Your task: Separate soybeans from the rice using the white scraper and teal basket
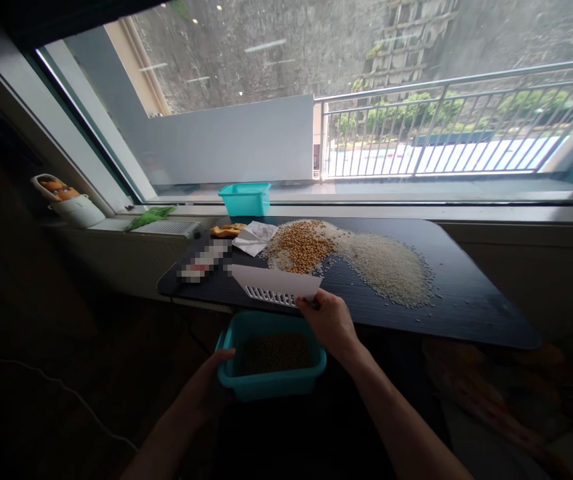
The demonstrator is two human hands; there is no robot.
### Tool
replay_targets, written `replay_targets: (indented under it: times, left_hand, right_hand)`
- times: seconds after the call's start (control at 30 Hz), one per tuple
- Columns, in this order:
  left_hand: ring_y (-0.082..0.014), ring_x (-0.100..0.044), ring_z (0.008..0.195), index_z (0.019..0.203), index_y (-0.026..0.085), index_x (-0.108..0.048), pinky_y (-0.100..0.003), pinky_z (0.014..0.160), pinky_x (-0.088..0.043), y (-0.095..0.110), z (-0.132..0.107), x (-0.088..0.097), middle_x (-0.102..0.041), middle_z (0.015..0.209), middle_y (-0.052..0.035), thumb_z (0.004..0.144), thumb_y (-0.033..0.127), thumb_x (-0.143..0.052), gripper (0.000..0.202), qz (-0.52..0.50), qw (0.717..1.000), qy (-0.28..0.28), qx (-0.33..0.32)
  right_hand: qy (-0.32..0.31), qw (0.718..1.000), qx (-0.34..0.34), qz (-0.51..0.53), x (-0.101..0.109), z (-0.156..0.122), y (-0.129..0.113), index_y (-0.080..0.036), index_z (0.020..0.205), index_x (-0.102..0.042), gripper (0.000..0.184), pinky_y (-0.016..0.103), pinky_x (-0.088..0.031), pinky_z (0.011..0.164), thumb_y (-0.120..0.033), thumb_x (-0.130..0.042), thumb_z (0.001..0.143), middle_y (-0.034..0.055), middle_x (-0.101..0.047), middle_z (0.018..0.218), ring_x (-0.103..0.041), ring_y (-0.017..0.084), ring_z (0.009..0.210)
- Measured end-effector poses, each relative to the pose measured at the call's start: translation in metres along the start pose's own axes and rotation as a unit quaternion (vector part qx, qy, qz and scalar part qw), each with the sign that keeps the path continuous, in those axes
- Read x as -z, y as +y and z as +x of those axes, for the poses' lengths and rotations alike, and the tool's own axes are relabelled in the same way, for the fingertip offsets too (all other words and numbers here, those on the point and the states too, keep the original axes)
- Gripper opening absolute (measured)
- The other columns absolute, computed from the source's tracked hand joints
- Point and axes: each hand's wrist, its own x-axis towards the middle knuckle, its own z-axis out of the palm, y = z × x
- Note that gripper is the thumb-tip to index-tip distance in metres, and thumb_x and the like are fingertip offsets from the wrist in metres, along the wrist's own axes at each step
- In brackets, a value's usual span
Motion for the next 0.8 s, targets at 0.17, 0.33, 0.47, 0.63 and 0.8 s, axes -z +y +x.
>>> replay_targets:
  times: [0.17,0.33,0.47,0.63,0.8]
  left_hand:
    - [-0.0224,-0.063,0.085,0.114,0.011,-0.051,-0.029,0.07,-0.05,0.001,-0.003,-0.004,-0.067,0.092,-0.0093,0.073,0.03,-0.06,0.046,-0.005,1.0,-0.001,-0.001]
    - [-0.0224,-0.063,0.088,0.114,0.012,-0.051,-0.029,0.072,-0.05,0.001,-0.001,-0.006,-0.066,0.096,-0.0094,0.074,0.03,-0.059,0.045,-0.007,1.0,-0.007,-0.002]
    - [-0.024,-0.063,0.086,0.111,0.012,-0.053,-0.031,0.071,-0.05,0.001,0.001,-0.009,-0.067,0.092,-0.0095,0.074,0.03,-0.059,0.041,0.004,1.0,-0.01,0.003]
    - [-0.0229,-0.064,0.084,0.108,0.013,-0.055,-0.03,0.069,-0.05,-0.001,0.002,-0.015,-0.067,0.088,-0.0078,0.073,0.029,-0.06,0.039,0.003,1.0,-0.015,-0.002]
    - [-0.023,-0.063,0.086,0.109,0.012,-0.054,-0.031,0.07,-0.05,-0.003,0.0,-0.022,-0.067,0.091,-0.0082,0.073,0.029,-0.06,0.04,-0.006,0.999,-0.034,0.001]
  right_hand:
    - [0.005,1.0,0.008,-0.026,0.008,0.024,0.013,-0.016,0.066,-0.065,0.027,0.023,-0.039,0.049,-0.042,-0.057,0.07,0.001,-0.064,0.058,-0.057,0.015,0.054]
    - [0.027,0.999,0.014,-0.009,0.014,0.045,0.021,-0.017,0.064,-0.064,0.027,0.022,-0.039,0.049,-0.042,-0.058,0.069,0.0001,-0.062,0.056,-0.055,0.014,0.054]
    - [0.052,0.996,-0.007,0.069,0.03,0.043,0.016,-0.017,0.064,-0.062,0.028,0.024,-0.042,0.05,-0.044,-0.06,0.068,0.0006,-0.061,0.056,-0.054,0.013,0.052]
    - [0.081,0.986,-0.047,0.137,0.049,0.033,0.021,-0.016,0.068,-0.061,0.03,0.028,-0.047,0.054,-0.046,-0.063,0.066,0.003,-0.063,0.063,-0.056,0.013,0.055]
    - [0.079,0.99,-0.04,0.114,0.054,0.026,0.031,-0.016,0.067,-0.061,0.032,0.026,-0.047,0.05,-0.048,-0.062,0.067,0.0024,-0.062,0.06,-0.054,0.012,0.051]
